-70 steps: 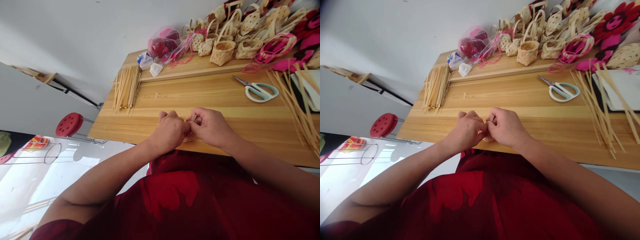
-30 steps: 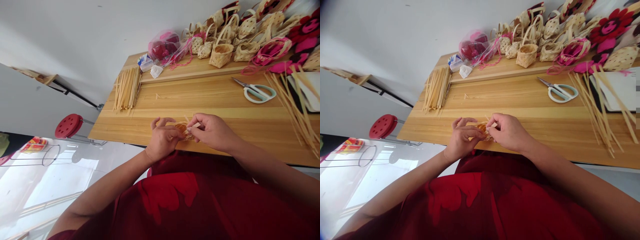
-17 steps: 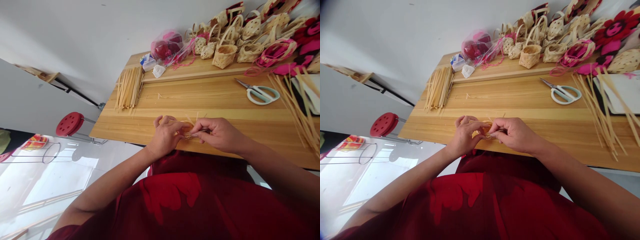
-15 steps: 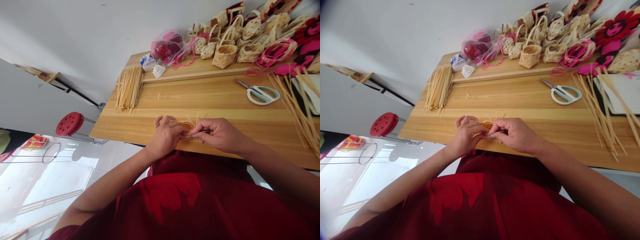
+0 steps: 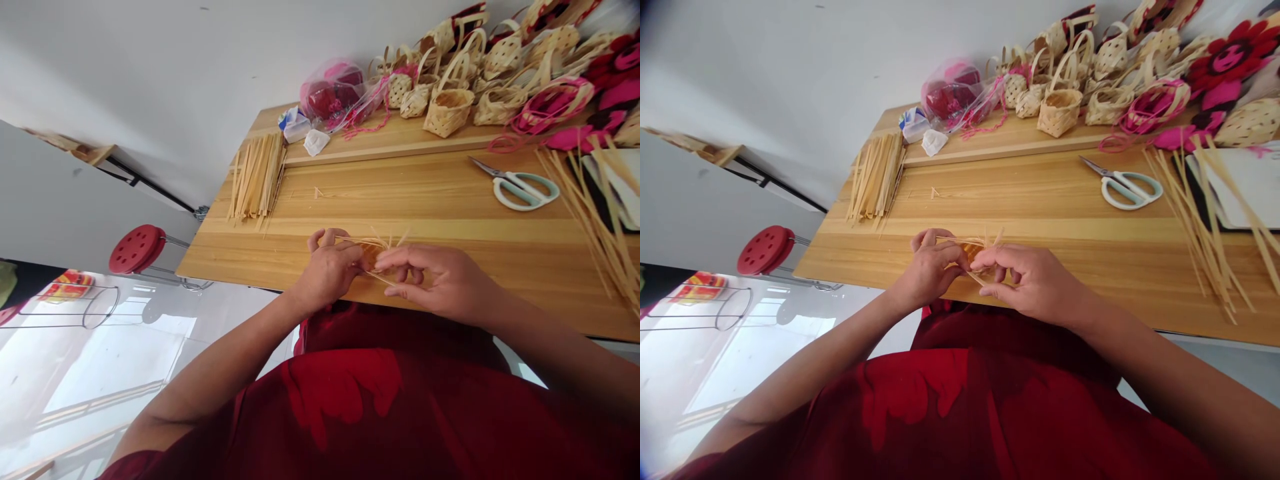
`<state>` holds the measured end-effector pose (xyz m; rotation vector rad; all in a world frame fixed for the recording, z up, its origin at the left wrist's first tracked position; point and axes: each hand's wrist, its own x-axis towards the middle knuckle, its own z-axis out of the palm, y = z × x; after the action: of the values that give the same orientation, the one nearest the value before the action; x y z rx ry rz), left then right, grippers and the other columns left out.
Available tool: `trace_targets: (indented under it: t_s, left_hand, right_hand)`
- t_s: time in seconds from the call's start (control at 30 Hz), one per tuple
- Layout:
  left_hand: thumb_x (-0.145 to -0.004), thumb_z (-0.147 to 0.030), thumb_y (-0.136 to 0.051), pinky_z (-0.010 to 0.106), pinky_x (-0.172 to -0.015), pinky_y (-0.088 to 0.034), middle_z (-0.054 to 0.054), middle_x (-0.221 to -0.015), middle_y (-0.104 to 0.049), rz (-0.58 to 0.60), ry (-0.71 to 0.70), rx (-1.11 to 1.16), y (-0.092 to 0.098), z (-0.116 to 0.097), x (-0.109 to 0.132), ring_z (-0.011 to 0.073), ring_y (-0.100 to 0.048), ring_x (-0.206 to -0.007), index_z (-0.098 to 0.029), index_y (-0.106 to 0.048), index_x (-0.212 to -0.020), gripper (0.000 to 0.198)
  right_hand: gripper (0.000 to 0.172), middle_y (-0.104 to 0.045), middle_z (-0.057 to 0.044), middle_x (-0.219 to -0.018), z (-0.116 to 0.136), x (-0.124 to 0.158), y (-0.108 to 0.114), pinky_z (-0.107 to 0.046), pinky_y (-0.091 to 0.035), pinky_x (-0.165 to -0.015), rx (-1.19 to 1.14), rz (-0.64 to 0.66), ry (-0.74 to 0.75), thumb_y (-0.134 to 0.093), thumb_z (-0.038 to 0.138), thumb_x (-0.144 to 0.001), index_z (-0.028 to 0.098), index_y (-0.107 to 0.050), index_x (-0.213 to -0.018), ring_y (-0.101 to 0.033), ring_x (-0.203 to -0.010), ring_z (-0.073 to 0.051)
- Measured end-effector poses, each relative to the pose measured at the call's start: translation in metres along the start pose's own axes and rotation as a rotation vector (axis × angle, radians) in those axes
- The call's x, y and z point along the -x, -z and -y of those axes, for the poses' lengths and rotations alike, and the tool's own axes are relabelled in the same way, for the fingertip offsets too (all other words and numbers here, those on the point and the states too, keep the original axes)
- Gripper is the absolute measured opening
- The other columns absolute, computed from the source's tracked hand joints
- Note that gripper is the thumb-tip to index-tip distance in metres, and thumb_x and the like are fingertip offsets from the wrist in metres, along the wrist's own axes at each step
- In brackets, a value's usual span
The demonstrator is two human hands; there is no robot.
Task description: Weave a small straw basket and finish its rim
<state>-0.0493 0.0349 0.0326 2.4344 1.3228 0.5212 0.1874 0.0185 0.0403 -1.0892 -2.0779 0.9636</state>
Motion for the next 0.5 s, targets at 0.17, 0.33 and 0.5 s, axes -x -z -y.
trace_targets:
  t_s: [0.17,0.33,0.5]
  left_hand:
    - [-0.093,-0.012,-0.070,0.060,-0.124,-0.012,-0.002,-0.097,-0.082,0.052,-0.012,0.041,0.0012,0.0019,-0.0016,0.0293,-0.047,-0.145,-0.027,-0.075,-0.089,0.016]
    - [-0.098,-0.016,-0.065,0.063,-0.129,0.007,-0.003,-0.091,-0.081,0.037,-0.093,0.011,0.0005,0.0028,0.0008,0.0283,-0.043,-0.152,-0.028,-0.076,-0.090,0.018]
    - [-0.104,-0.018,-0.058,0.060,-0.127,0.024,-0.002,-0.091,-0.080,-0.091,-0.252,-0.122,-0.0026,0.0062,0.0054,0.0282,-0.028,-0.163,-0.028,-0.074,-0.088,0.025]
  right_hand:
    - [0.021,-0.075,-0.008,-0.104,-0.0055,0.0022,-0.0015,-0.038,-0.058,-0.085,0.270,-0.127,0.240,-0.062,0.025,-0.100,0.026,-0.077,-0.115,-0.072,-0.097,-0.024]
    - [0.025,-0.073,-0.007,-0.091,-0.0081,0.0049,-0.0048,-0.033,-0.054,-0.073,0.453,-0.043,0.296,-0.056,0.025,-0.106,0.020,-0.079,-0.099,-0.068,-0.081,-0.020]
    - [0.033,-0.078,-0.008,-0.120,0.0006,0.0108,-0.0090,-0.039,-0.056,-0.086,0.619,-0.044,0.417,-0.047,0.016,-0.107,0.024,-0.078,-0.111,-0.071,-0.099,-0.025]
